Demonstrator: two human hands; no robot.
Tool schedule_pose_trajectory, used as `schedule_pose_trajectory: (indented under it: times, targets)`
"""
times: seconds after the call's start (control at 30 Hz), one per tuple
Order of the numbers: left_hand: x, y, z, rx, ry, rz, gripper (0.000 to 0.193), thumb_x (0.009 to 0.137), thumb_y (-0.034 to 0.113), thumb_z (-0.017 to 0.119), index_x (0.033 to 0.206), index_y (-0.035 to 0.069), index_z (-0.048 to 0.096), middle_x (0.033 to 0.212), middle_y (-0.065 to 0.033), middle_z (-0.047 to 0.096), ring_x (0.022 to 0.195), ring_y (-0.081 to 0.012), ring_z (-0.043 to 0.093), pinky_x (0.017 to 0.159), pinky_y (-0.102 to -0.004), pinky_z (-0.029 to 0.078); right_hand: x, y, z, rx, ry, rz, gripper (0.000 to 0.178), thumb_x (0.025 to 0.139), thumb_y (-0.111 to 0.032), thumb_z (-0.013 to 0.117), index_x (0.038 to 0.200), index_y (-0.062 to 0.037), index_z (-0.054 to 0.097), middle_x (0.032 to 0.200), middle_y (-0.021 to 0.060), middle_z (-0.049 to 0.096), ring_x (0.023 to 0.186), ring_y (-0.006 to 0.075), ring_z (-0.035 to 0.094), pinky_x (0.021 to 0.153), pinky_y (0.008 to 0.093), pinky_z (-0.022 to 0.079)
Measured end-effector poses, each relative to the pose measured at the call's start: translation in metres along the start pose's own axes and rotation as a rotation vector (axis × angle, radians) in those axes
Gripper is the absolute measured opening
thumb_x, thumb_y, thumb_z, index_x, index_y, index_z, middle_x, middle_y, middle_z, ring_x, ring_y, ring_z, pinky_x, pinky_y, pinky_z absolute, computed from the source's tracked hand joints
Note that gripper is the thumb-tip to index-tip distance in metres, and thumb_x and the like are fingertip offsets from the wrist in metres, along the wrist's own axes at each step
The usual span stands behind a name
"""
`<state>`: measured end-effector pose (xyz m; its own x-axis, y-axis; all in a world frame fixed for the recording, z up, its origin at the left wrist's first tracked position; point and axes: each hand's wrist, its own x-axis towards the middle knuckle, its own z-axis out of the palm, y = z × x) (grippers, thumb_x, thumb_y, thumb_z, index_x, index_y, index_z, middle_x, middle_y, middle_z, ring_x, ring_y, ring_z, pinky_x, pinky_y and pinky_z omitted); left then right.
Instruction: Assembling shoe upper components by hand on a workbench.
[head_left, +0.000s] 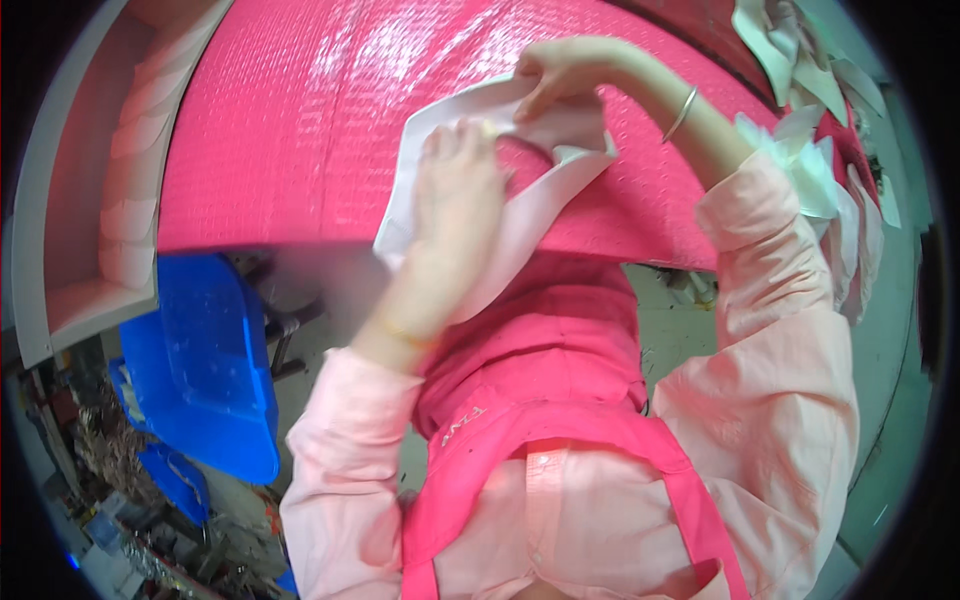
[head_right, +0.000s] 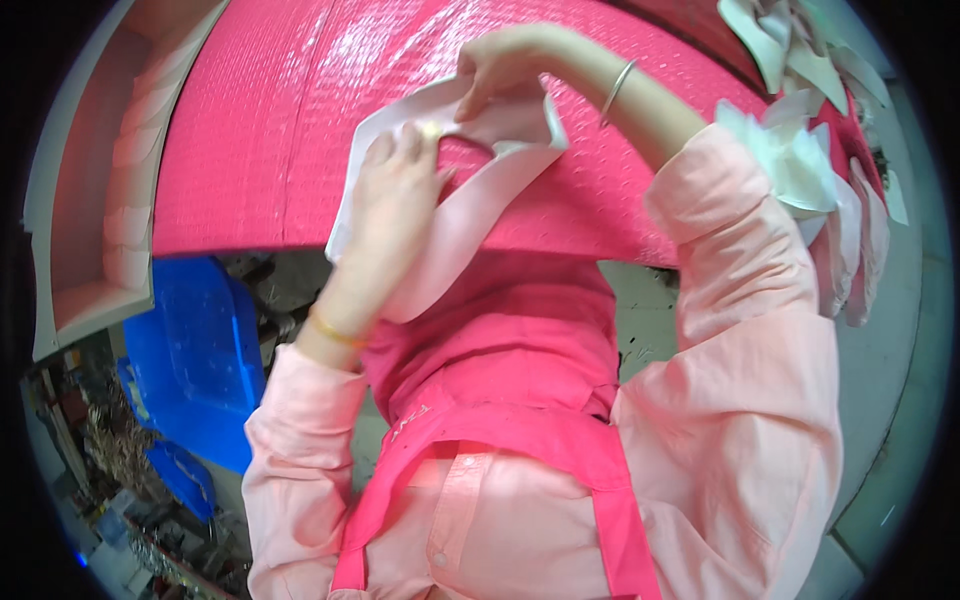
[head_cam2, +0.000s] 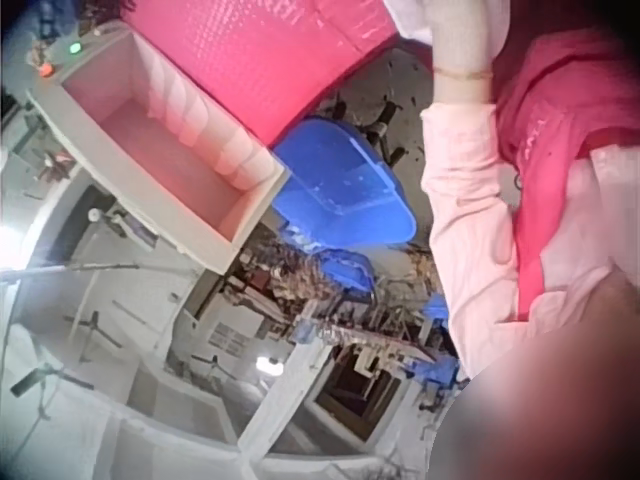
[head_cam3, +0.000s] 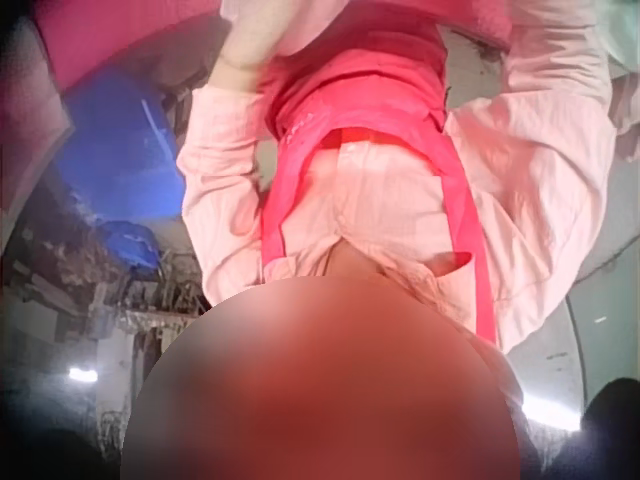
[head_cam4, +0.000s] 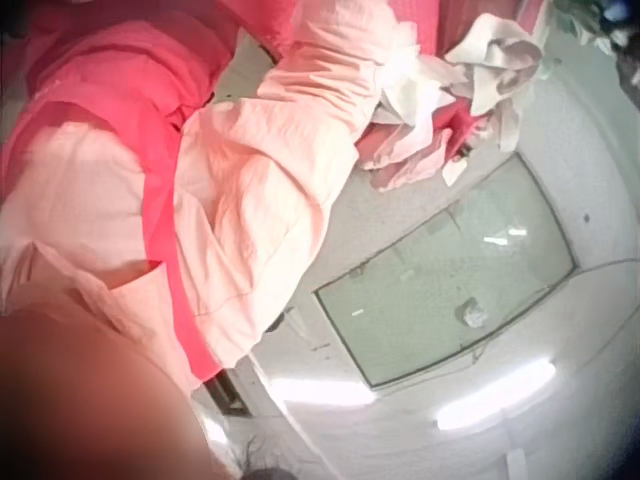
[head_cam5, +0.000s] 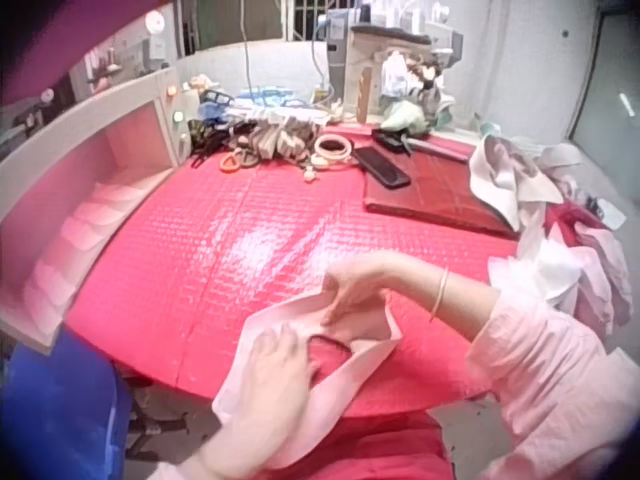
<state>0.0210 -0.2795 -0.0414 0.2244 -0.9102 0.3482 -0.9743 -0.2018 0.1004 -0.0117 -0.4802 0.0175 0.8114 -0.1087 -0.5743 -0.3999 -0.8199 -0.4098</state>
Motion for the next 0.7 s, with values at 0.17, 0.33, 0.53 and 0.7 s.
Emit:
schedule_pose_trajectory:
  times: [0.17,0.33,0.53,0.7]
  targets:
    - [-0.025,-0.007,-0.079,-1.066,-0.624,0.107,0.016,0.078,0.013,0.057,0.088,-0.001,0.059,0.085,-0.016,0.058,0.075,-0.0343,0.055,0.071,-0.0389,0.045,0.014,0.001,0.013,0.137,0.025,-0.146,0.033,0.061,-0.024,0.069,0.084,-0.0007,0.065,0.071,0.0137,0.062,0.064,0.0213,0.06,0.057,0.0351,0.047]
    - [-0.003,0.05,-0.068,-0.837,-0.216,0.024,0.025,0.077,0.013,0.059,0.098,-0.001,0.056,0.095,-0.0166,0.055,0.085,-0.0317,0.053,0.075,-0.0355,0.043,0.048,-0.03,0.011,-0.368,0.182,-0.772,0.015,0.047,-0.015,0.068,0.059,-0.008,0.064,0.059,0.0081,0.058,0.053,0.0296,0.054,0.045,0.038,0.042]
    - [-0.024,0.009,-0.051,-0.341,-0.199,0.191,0.031,0.073,0.015,0.061,0.103,0.006,0.056,0.108,-0.0123,0.054,0.102,-0.0282,0.05,0.089,-0.0449,0.038,0.016,-0.031,-0.013,-0.498,0.251,-0.485,0.024,0.056,-0.017,0.069,0.077,-0.0065,0.065,0.072,0.0108,0.061,0.072,0.0303,0.06,0.06,0.0396,0.049]
    - [-0.02,-0.02,-0.041,-0.346,-0.132,0.517,0.022,0.07,0.015,0.062,0.092,0.013,0.061,0.099,-0.0036,0.06,0.094,-0.0205,0.055,0.085,-0.0404,0.042,-0.015,0.071,-0.103,0.084,1.041,-0.38,0.037,0.07,-0.017,0.066,0.104,-0.0076,0.057,0.099,0.0125,0.058,0.089,0.0273,0.057,0.077,0.0353,0.046]
